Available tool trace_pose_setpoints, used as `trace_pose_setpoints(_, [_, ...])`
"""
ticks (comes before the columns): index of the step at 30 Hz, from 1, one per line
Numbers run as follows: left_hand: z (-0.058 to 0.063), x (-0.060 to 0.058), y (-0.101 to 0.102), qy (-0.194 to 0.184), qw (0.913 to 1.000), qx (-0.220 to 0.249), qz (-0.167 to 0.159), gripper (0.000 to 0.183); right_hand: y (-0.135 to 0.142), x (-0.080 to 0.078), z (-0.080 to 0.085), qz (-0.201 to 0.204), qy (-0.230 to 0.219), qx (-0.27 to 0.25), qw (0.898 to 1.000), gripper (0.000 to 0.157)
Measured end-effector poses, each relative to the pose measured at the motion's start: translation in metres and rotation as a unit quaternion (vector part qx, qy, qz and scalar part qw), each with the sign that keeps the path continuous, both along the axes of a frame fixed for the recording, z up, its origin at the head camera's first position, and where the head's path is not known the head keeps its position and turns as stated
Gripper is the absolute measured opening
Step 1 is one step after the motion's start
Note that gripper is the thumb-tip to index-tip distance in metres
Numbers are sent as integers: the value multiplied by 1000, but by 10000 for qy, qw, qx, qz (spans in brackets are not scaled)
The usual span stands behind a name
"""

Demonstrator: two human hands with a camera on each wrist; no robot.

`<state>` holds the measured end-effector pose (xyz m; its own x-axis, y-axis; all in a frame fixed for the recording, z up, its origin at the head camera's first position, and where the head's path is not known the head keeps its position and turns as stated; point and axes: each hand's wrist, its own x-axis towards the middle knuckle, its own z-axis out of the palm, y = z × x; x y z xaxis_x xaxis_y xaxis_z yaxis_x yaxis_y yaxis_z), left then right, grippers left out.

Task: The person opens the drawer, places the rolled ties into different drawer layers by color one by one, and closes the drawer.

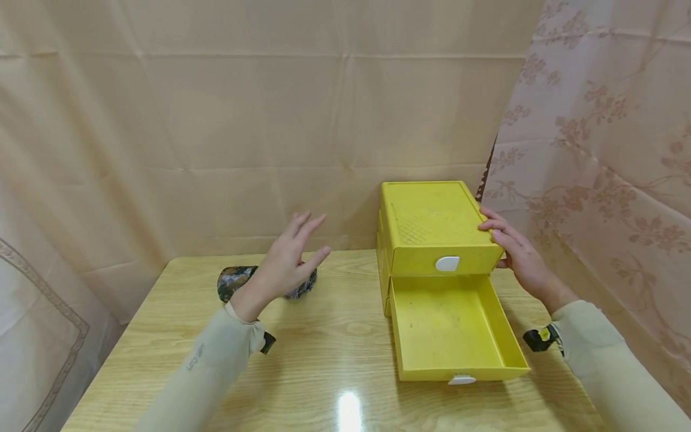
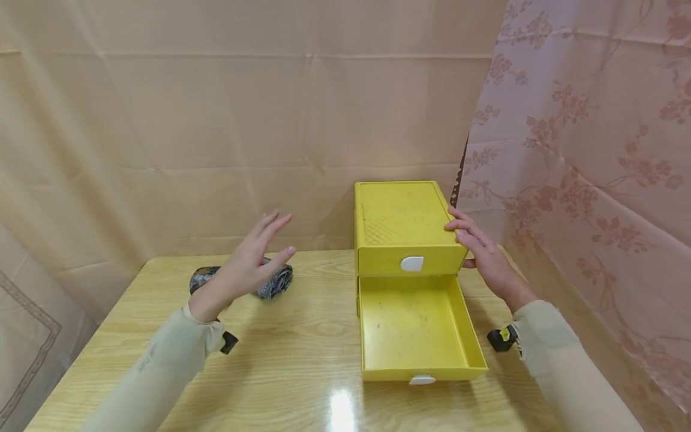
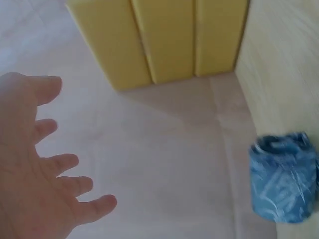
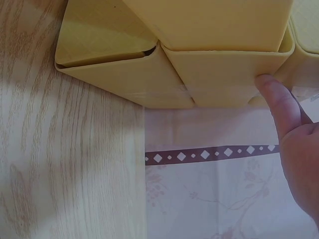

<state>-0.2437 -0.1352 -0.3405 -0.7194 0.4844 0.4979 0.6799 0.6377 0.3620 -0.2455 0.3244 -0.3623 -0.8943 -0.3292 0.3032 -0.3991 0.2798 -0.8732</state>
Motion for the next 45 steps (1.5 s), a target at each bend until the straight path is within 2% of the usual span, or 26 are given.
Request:
trace_pose_setpoints(7, [-17,-18,-12,-937,9945,-133,443,69,0,0,2,-29,-19,-26,10000,40])
trace_pose_setpoints(15, [-45,-37,-26,-1996,9764,175,807,80,1,1,0,54,30,-76,10000,39])
trace_pose_setpoints(22, [-73,-54,-35,-2345,9657,468,1011,86,0,1,-1,43,19,-44,10000,40])
trace_pose_setpoints(26, [-84,-60,-37,-2625,9568,719,1028,85,1,0,-3,30,-9,-58,10000,41])
trace_pose_setpoints(33, [-92,-62,-38,-3130,9389,855,1150,83,1,-1,-3,51,29,-33,10000,40])
trace_pose_setpoints(38, [-97,-65,-38,-3217,9356,829,1197,79,1,-2,-1,71,60,-60,9999,39])
trace_pose_setpoints(45, [-108,-65,-39,-3577,9220,727,1292,81,1,1,-3,51,21,-59,10000,39])
